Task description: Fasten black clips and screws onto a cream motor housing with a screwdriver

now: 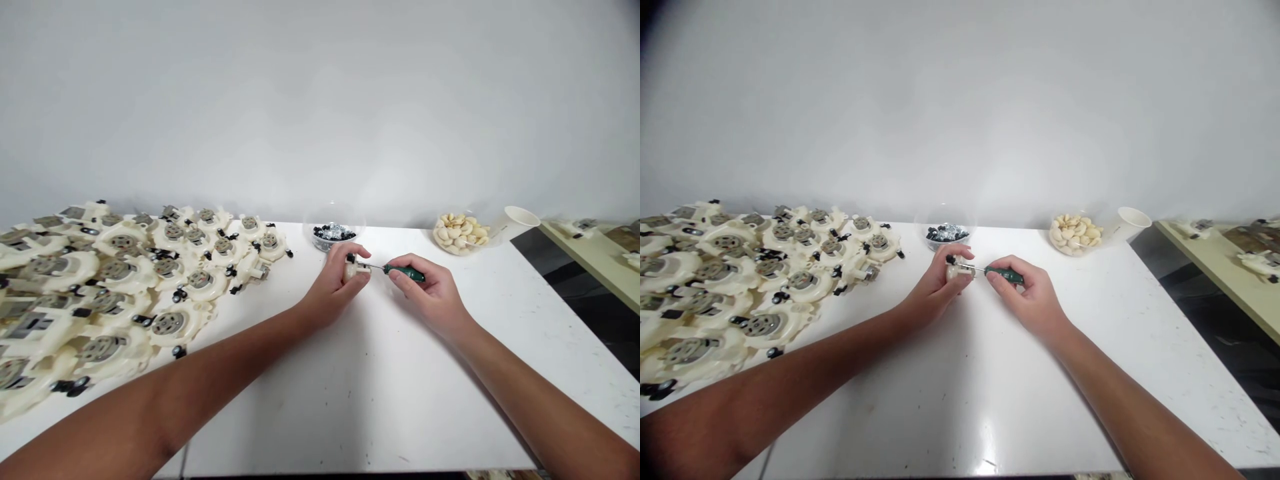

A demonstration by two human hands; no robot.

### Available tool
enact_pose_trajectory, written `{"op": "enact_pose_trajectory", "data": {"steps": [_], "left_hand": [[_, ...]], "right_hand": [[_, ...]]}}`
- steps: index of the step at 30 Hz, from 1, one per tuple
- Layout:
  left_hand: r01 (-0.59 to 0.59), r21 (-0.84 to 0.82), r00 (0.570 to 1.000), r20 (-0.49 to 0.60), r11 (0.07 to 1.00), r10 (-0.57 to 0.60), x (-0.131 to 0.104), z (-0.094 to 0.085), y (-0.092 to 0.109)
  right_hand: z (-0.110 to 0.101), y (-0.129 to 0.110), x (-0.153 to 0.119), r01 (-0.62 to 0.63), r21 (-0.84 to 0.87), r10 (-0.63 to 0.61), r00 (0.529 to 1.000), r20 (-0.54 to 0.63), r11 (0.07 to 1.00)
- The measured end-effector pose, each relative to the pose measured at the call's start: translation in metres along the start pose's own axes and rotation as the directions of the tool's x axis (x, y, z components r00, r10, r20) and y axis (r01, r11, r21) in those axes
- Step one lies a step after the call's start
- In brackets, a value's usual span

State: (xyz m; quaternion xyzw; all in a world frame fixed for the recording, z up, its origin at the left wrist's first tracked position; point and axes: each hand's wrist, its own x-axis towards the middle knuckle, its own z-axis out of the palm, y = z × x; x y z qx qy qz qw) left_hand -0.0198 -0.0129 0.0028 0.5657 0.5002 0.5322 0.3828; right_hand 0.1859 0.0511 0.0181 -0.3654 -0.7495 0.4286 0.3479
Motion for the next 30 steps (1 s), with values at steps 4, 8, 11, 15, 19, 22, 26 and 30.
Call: {"op": "enact_pose_trajectory", "data": {"steps": [4,8,11,15,19,22,26,30], "left_hand": [[-0.146,0.12,0.989,0.02,0.982,0.144,0.0023,-0.0017,-0.0085],[-0.155,0.143,0.988,0.019,0.978,0.153,0.0027,-0.0007,-0.011],[-0.165,0.171,0.986,0.021,0.971,0.164,0.0031,-0.0004,-0.0107],[-0.178,0.187,0.984,0.035,0.966,0.175,0.004,-0.0009,-0.0102],[-0.191,0.195,0.981,0.06,0.962,0.182,0.0035,-0.001,-0.0075],[-0.233,0.221,0.972,0.092,0.947,0.217,0.0024,-0.0007,-0.0056],[-0.311,0.254,0.95,0.121,0.916,0.289,0.0022,-0.0001,-0.0061],[-0.33,0.272,0.944,0.107,0.904,0.313,0.0019,0.0003,-0.0069]], "right_hand": [[-0.0015,0.0019,0.002,0.017,0.047,-0.017,1.0,-0.006,0.999],[-0.0007,0.0039,0.0043,0.116,0.022,-0.115,0.992,-0.043,0.993],[-0.0006,0.0047,0.005,0.164,0.006,-0.163,0.983,-0.081,0.986],[-0.0018,0.0048,0.0051,0.211,0.001,-0.21,0.971,-0.113,0.977],[-0.0018,0.0037,0.0053,0.262,-0.048,-0.266,0.958,-0.105,0.964],[-0.001,0.0026,0.0054,0.286,-0.081,-0.293,0.952,-0.092,0.955],[-0.0012,0.0024,0.0051,0.295,-0.095,-0.303,0.949,-0.086,0.951],[-0.0026,0.0038,0.0053,0.298,-0.075,-0.304,0.95,-0.076,0.952]]}}
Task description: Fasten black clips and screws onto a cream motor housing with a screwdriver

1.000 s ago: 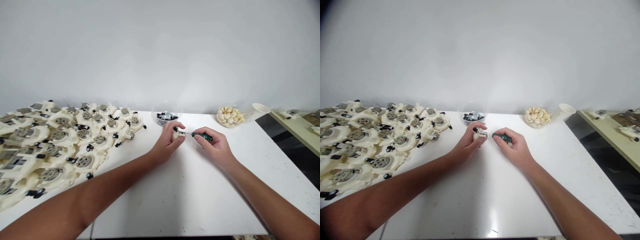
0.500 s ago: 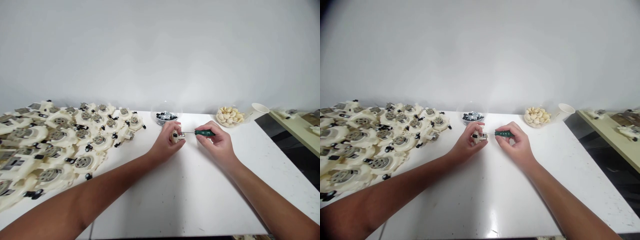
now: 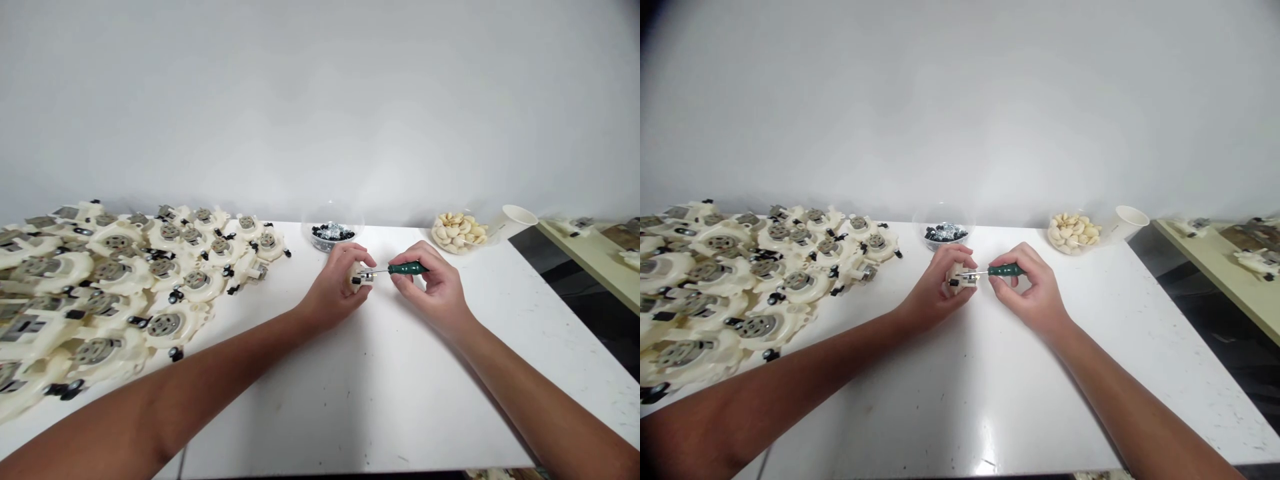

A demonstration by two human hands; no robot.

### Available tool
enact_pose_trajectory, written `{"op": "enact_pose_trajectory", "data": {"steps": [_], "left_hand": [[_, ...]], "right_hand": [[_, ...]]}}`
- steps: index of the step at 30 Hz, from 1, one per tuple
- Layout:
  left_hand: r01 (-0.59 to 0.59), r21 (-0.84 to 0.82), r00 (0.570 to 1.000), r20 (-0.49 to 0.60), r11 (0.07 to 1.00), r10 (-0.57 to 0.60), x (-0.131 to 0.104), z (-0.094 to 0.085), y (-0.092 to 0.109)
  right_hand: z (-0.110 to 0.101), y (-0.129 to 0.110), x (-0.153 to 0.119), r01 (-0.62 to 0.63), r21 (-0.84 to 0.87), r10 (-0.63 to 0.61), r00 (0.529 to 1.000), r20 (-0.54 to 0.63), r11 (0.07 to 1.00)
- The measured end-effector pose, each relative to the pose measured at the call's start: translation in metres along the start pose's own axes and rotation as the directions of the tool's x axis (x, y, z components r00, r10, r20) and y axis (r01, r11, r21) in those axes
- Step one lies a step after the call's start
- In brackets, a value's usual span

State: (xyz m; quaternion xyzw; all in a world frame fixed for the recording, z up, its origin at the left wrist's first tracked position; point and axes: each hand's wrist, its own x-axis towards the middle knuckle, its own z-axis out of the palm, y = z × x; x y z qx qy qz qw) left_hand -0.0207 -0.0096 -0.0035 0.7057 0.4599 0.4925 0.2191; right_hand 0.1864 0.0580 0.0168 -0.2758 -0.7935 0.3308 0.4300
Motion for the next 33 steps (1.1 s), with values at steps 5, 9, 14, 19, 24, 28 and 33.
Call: {"op": "enact_pose_trajectory", "data": {"steps": [5,9,14,19,24,28,33], "left_hand": [[0.075,-0.008,0.996,0.039,0.997,-0.075,-0.002,-0.001,0.005],[0.115,-0.053,0.99,0.083,0.992,-0.11,-0.003,-0.003,0.008],[0.122,-0.053,0.986,0.119,0.991,-0.115,-0.003,-0.003,0.006],[0.123,-0.034,0.987,0.109,0.992,-0.118,-0.003,-0.002,0.002],[0.139,-0.061,0.983,0.125,0.988,-0.131,-0.003,-0.002,0.0],[0.176,-0.064,0.983,0.063,0.982,-0.172,-0.001,-0.002,0.001],[0.181,-0.065,0.983,0.034,0.981,-0.179,0.001,-0.001,0.0]], "right_hand": [[0.0,0.002,0.001,0.007,0.063,-0.01,0.999,0.039,0.998],[0.001,0.003,0.0,0.035,0.087,-0.041,0.997,0.064,0.996],[0.001,0.004,-0.002,0.026,0.086,-0.035,0.995,0.098,0.996],[0.001,0.004,-0.001,0.008,0.077,-0.018,0.991,0.131,0.997],[0.006,-0.005,-0.003,0.018,0.068,-0.032,0.977,0.212,0.998],[0.006,-0.006,-0.004,-0.019,0.061,0.01,0.99,0.143,0.998],[0.0,-0.004,-0.001,0.005,0.036,-0.009,0.995,0.1,0.999]]}}
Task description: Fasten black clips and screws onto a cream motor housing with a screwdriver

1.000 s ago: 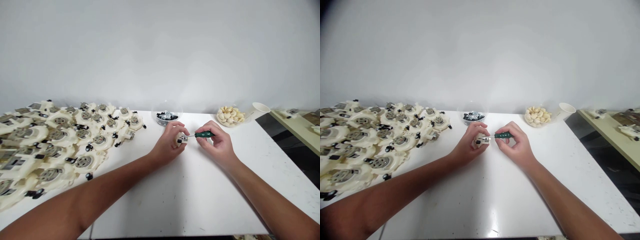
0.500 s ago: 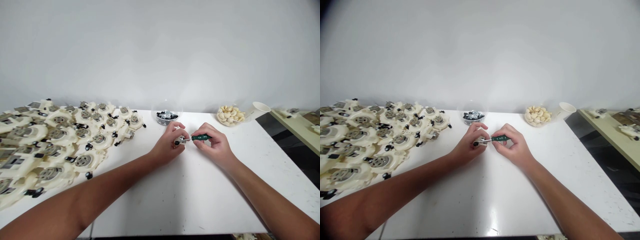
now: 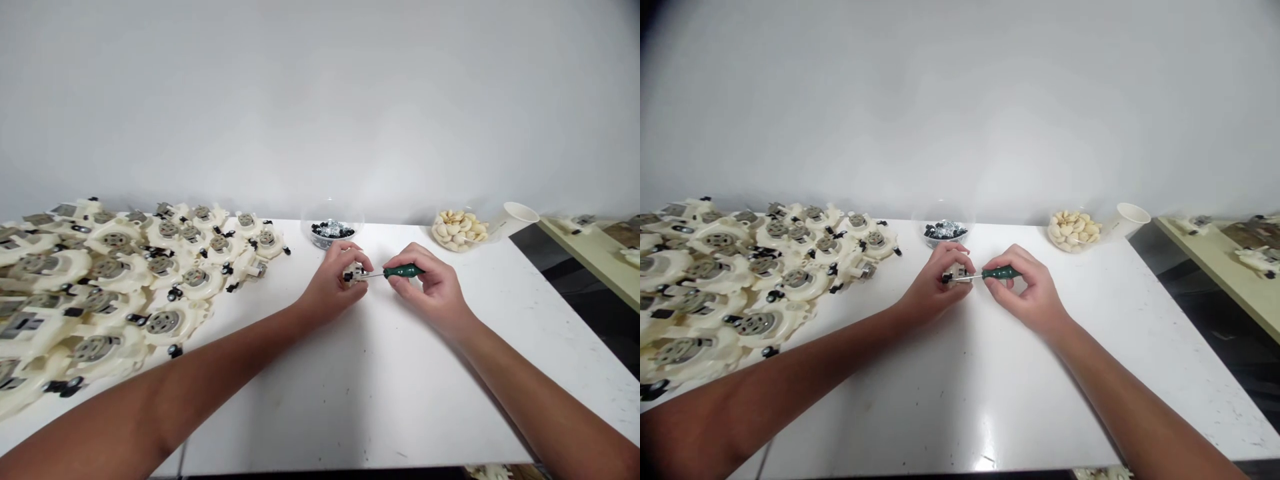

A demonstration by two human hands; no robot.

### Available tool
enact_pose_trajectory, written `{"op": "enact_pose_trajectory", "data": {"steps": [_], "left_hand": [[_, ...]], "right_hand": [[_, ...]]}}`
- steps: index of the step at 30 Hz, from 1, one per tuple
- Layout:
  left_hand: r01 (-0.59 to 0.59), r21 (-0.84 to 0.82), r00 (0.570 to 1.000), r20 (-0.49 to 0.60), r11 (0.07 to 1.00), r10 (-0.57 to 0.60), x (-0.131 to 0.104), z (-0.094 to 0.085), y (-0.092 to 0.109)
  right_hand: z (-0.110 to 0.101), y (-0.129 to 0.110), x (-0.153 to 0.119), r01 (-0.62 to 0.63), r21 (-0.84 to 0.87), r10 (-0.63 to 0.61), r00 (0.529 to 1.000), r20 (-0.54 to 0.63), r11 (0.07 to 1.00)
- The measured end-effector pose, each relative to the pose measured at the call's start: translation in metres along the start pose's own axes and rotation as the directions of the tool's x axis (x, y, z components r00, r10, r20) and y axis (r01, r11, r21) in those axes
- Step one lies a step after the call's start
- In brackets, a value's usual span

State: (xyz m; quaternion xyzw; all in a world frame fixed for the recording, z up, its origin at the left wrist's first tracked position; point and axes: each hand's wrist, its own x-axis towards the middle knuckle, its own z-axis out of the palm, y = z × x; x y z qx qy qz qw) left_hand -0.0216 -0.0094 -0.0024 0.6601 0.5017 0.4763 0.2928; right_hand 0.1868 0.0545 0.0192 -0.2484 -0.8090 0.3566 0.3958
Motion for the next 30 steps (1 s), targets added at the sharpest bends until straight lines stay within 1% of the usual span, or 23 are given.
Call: {"op": "enact_pose_trajectory", "data": {"steps": [3,8,13,17,23,27,30], "left_hand": [[-0.021,-0.021,1.0,-0.009,1.0,0.021,-0.0002,0.0002,-0.0013],[-0.001,0.004,1.0,0.009,1.0,0.001,-0.001,0.0004,-0.0015],[0.016,0.002,1.0,0.027,1.0,-0.016,-0.0018,0.0,0.0009],[0.045,0.01,0.999,0.012,0.999,-0.045,-0.0022,-0.0001,0.0016],[0.017,0.052,1.0,-0.02,0.999,-0.016,-0.0034,0.0013,-0.0001],[0.013,0.048,1.0,0.011,0.999,-0.014,-0.0038,0.0019,-0.0001],[0.001,0.043,1.0,0.018,0.999,-0.002,-0.0035,0.0023,-0.0003]], "right_hand": [[0.0015,-0.0031,-0.0006,0.049,-0.058,-0.046,0.998,0.04,0.997],[0.0056,-0.0079,-0.0015,0.065,-0.11,-0.062,0.998,0.033,0.992],[0.0061,-0.0077,-0.001,0.034,-0.106,-0.03,0.999,0.044,0.994],[0.0077,-0.0058,-0.0024,-0.011,-0.093,0.014,0.999,0.03,0.996],[0.0096,-0.0005,-0.004,-0.096,-0.02,0.096,0.995,0.007,0.995],[0.0054,0.0011,-0.0023,-0.086,-0.012,0.087,0.996,0.038,0.996],[0.0026,0.0004,-0.0009,-0.095,0.018,0.095,0.995,0.01,0.995]]}}
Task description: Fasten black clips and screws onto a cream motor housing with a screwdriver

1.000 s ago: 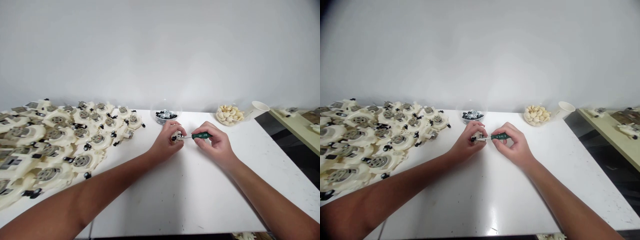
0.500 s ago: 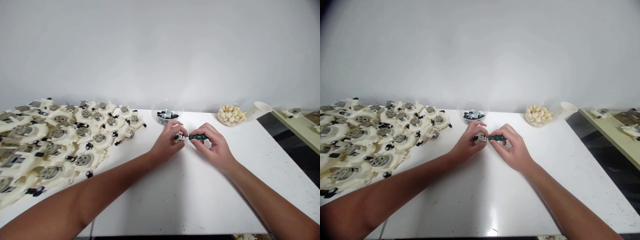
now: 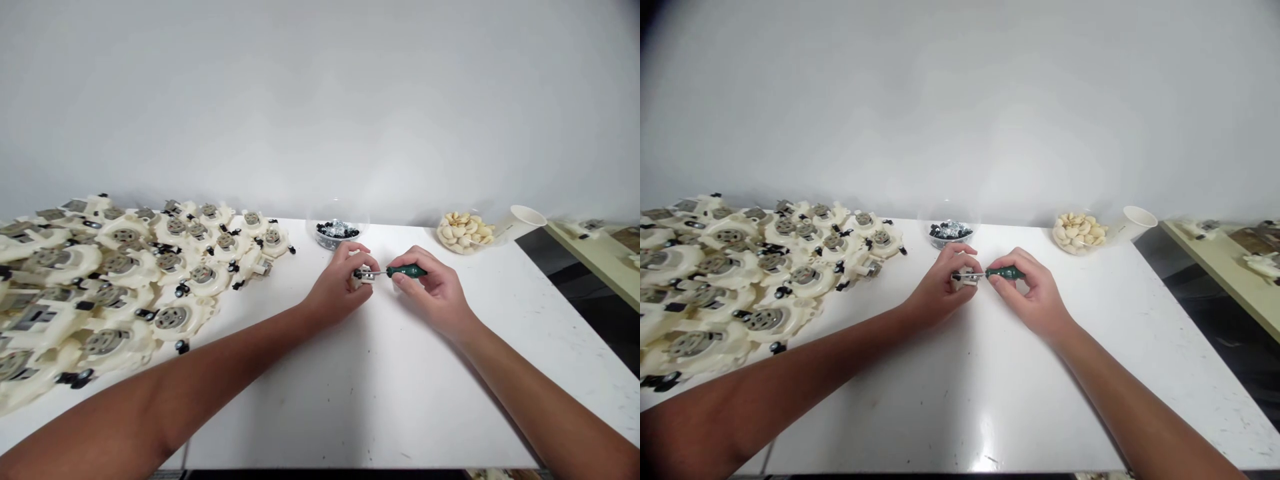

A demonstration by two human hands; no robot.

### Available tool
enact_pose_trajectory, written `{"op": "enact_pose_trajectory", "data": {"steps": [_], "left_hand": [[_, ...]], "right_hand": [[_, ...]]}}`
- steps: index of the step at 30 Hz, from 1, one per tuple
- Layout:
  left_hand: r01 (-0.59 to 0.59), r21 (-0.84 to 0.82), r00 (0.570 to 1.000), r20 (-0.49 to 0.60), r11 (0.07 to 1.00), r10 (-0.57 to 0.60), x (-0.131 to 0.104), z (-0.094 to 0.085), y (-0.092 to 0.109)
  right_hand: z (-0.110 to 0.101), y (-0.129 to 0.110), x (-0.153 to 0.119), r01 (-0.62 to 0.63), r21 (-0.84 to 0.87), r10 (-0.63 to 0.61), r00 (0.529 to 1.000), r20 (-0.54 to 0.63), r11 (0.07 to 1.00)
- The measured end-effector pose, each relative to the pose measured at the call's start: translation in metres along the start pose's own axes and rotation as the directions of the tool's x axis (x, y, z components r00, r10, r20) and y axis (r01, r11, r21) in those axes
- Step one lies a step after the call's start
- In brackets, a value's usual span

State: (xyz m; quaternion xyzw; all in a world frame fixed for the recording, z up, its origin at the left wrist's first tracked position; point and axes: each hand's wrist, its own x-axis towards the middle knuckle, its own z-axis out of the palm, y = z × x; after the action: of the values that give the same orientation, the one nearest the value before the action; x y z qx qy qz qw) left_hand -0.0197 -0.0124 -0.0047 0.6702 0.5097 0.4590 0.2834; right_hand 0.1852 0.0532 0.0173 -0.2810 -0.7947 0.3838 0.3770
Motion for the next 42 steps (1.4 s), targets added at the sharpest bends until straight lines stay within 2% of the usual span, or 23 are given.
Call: {"op": "enact_pose_trajectory", "data": {"steps": [5,10,16,32,42], "left_hand": [[-0.016,-0.016,1.0,-0.016,1.0,0.016,0.0001,0.0004,-0.0003],[0.016,-0.02,0.999,0.031,1.0,-0.016,-0.001,-0.0005,-0.0002],[-0.008,-0.07,0.997,0.074,0.997,0.013,-0.0014,0.0001,-0.0007],[0.006,-0.138,0.996,0.09,0.99,0.006,-0.0001,-0.0006,-0.0004],[0.041,-0.109,0.997,0.07,0.993,-0.034,0.0033,-0.0025,-0.002]], "right_hand": [[0.0015,0.0001,0.0011,-0.045,0.029,0.048,0.995,-0.093,0.999],[0.0022,0.0018,-0.0006,0.033,-0.033,-0.033,0.999,-0.006,0.999],[0.0028,0.0003,-0.0014,-0.011,0.053,0.008,0.999,0.049,0.999],[0.0054,0.0018,-0.0019,-0.006,0.092,-0.001,0.997,0.081,0.996],[0.0089,-0.0014,-0.004,0.077,-0.019,-0.074,0.987,0.143,0.997]]}}
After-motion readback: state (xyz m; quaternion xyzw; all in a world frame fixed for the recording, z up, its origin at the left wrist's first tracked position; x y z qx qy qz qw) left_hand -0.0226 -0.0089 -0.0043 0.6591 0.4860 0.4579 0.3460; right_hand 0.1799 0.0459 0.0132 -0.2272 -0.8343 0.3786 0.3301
